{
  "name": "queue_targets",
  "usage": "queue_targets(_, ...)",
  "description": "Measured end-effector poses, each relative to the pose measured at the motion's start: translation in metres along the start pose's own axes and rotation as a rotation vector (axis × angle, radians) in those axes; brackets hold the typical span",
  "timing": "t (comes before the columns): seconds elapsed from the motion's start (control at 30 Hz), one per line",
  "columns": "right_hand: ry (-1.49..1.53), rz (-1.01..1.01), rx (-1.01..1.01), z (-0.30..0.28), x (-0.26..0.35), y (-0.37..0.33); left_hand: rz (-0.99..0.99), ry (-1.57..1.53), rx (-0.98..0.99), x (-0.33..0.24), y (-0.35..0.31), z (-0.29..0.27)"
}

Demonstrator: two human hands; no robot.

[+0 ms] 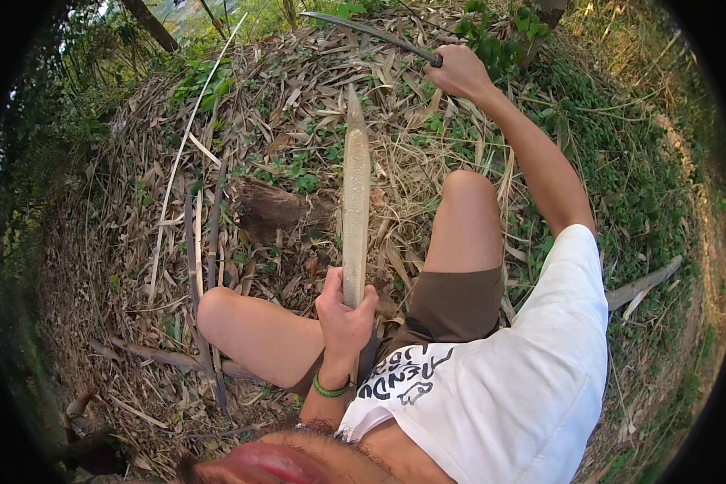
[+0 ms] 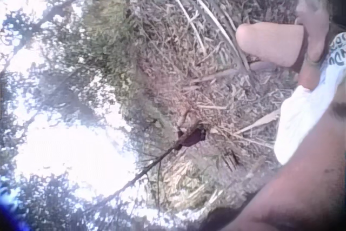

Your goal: The person scrapes and sharpens a wooden pole using a machete while sitting on the ground outdoors. They turn the pole to work on different sides.

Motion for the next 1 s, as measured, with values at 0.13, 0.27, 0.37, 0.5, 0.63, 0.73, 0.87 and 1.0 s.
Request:
queue_targets(0.13, 0.169, -0.135, 0.225, -0.021, 0.071, -0.068, -0.049, -0.037, -0.091, 0.025, 0.015, -0.013)
queue_targets(0.27, 0.166, -0.409, 0.242, -0.010, 0.106, -0.109, 0.000, 0.060, -0.065, 0.020, 0.017, -0.011)
queue_targets(0.37, 0.170, -0.396, 0.253, 0.002, 0.098, -0.090, 0.097, 0.153, -0.070, 0.010, 0.019, -0.012)
queue_targets(0.5, 0.038, -0.032, 0.254, 0.028, 0.045, -0.025, -0.034, 0.015, -0.021, 0.006, 0.002, -0.019)
queue_targets(0.63, -0.039, 0.329, 0.163, 0.013, -0.037, 0.022, -0.050, -0.195, -0.003, 0.006, -0.007, -0.017)
queue_targets(0.73, 0.093, 0.151, 0.160, 0.009, -0.006, -0.023, -0.289, -0.439, 0.058, 0.021, 0.015, -0.033)
queue_targets(0.87, 0.195, -0.039, 0.281, -0.012, 0.102, -0.091, -0.260, -0.527, 0.052, 0.029, 0.022, -0.031)
queue_targets(1.0, 0.245, -0.285, 0.283, -0.010, 0.138, -0.118, -0.241, -0.433, 0.090, 0.023, 0.027, -0.022)
Point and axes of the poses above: each hand's wrist, its own y-axis towards the middle knuckle, its own z-axis out of the palm, x = y × z, the point moved 4 cm from there along y, towards the middle knuckle, and after that the axes turned 11 degrees about z, right-handed, at the moved point
